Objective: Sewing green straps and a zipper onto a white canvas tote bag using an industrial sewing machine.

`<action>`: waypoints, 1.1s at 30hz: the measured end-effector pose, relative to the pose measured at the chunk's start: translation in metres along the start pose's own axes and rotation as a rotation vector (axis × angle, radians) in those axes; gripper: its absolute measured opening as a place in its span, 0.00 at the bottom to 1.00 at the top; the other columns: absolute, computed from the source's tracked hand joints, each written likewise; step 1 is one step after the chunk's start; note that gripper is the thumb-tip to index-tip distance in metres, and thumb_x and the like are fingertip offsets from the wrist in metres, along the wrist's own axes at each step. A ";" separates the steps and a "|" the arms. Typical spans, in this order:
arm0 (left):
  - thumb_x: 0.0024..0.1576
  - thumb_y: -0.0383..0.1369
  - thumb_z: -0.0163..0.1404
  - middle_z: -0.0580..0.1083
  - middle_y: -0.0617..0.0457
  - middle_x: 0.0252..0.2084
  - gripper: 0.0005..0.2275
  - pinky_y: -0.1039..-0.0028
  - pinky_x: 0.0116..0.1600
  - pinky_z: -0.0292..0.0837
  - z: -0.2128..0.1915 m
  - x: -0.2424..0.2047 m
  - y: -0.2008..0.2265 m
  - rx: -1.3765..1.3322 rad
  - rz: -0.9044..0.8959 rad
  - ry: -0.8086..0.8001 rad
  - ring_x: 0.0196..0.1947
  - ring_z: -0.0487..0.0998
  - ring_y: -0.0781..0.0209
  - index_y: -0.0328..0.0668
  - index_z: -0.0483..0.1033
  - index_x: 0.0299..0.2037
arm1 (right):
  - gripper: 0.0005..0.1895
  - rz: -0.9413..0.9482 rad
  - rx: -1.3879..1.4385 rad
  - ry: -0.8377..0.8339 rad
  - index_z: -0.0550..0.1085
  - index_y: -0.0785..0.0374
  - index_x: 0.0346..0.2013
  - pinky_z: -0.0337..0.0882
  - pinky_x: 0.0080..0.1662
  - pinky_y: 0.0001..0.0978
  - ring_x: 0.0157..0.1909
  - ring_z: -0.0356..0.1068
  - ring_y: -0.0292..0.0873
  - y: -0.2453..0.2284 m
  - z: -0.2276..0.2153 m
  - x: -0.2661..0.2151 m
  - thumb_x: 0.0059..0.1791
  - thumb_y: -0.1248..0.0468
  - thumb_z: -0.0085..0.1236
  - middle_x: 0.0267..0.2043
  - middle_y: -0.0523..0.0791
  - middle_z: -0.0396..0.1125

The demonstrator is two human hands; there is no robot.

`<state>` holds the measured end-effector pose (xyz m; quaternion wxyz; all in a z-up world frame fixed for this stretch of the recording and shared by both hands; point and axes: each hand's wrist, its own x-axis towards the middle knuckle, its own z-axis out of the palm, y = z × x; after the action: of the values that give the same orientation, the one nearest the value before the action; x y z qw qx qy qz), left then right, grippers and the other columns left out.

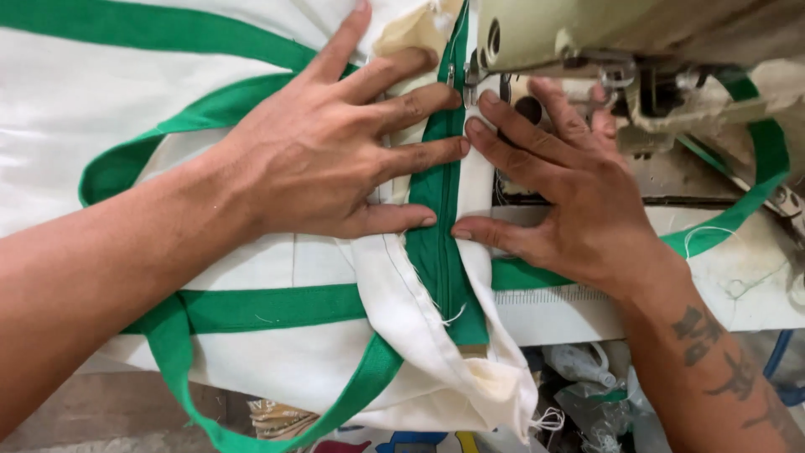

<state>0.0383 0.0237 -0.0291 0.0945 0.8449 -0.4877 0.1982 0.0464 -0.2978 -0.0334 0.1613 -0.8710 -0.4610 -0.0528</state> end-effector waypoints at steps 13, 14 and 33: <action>0.73 0.60 0.45 0.73 0.41 0.74 0.29 0.30 0.73 0.53 -0.005 0.005 0.006 0.135 0.029 -0.089 0.78 0.63 0.35 0.55 0.80 0.74 | 0.34 0.249 0.066 0.086 0.72 0.57 0.73 0.64 0.52 0.51 0.51 0.60 0.48 -0.032 -0.018 -0.008 0.56 0.50 0.72 0.59 0.49 0.68; 0.71 0.62 0.42 0.72 0.43 0.76 0.30 0.32 0.73 0.52 -0.009 0.007 0.011 0.186 -0.027 -0.168 0.80 0.59 0.36 0.59 0.78 0.75 | 0.21 0.208 0.047 0.119 0.81 0.63 0.66 0.71 0.28 0.39 0.19 0.64 0.39 -0.037 -0.025 -0.008 0.61 0.55 0.68 0.34 0.45 0.77; 0.64 0.35 0.48 0.79 0.51 0.37 0.11 0.58 0.49 0.72 -0.092 0.013 0.224 -0.080 0.250 -0.351 0.31 0.81 0.49 0.52 0.87 0.44 | 0.20 1.278 0.357 -0.222 0.83 0.55 0.36 0.69 0.38 0.35 0.30 0.75 0.35 -0.174 -0.054 -0.060 0.51 0.42 0.66 0.25 0.42 0.79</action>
<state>-0.1711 -0.0677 0.0519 0.0164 0.7949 -0.6053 0.0388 -0.1275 -0.2713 0.0437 0.2539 -0.9330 0.1295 0.2198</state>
